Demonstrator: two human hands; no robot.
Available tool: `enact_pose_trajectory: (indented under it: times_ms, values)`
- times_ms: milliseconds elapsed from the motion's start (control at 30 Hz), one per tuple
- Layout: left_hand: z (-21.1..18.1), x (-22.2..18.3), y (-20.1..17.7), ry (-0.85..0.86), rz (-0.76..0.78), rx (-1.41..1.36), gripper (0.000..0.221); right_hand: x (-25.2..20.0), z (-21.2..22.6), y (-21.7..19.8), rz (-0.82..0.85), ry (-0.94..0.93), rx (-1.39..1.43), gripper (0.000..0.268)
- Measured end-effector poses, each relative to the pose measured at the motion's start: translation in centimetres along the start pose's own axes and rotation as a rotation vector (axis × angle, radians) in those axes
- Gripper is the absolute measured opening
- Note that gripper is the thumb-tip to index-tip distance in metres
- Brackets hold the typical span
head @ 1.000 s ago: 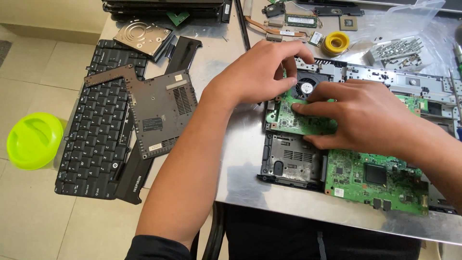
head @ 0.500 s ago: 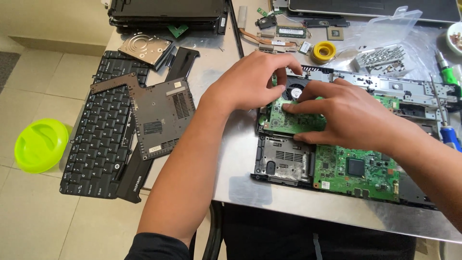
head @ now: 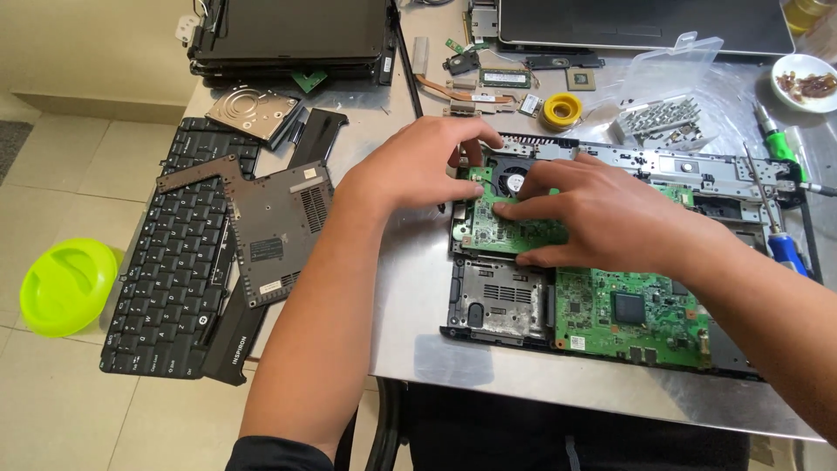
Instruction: Installing a cooling fan and motherboard into a laptop chassis and securing them with screws.
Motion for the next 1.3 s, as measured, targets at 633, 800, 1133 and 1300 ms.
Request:
enact_pose_trajectory:
  times_ms: [633, 800, 1133, 1300]
  values:
    - [2.0, 1.1, 0.7, 0.110, -0.085, 0.059, 0.031, -0.1, 0.5, -0.1, -0.022, -0.043, -0.092, 0.070]
    - [1.6, 0.8, 0.6, 0.103, -0.077, 0.088, 0.029, -0.3, 0.6, 0.1, -0.079, -0.122, -0.145, 0.071]
    - [1.3, 0.7, 0.7, 0.080, -0.081, 0.144, 0.023, -0.8, 1.3, -1.1, -0.210, -0.119, -0.121, 0.052]
    - [1.0, 0.4, 1.3, 0.037, -0.015, 0.148, 0.034, -2.0, -0.1, -0.5, -0.110, -0.041, -0.160, 0.061]
Point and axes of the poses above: each hand's wrist, its own x-axis towards the middle knuckle, its own y-axis out of the palm, z = x × y, the point moved 9 cm from there along x, towards the middle knuckle, and after that the axes turned 9 degrees about -z, right-handed, at the moved point
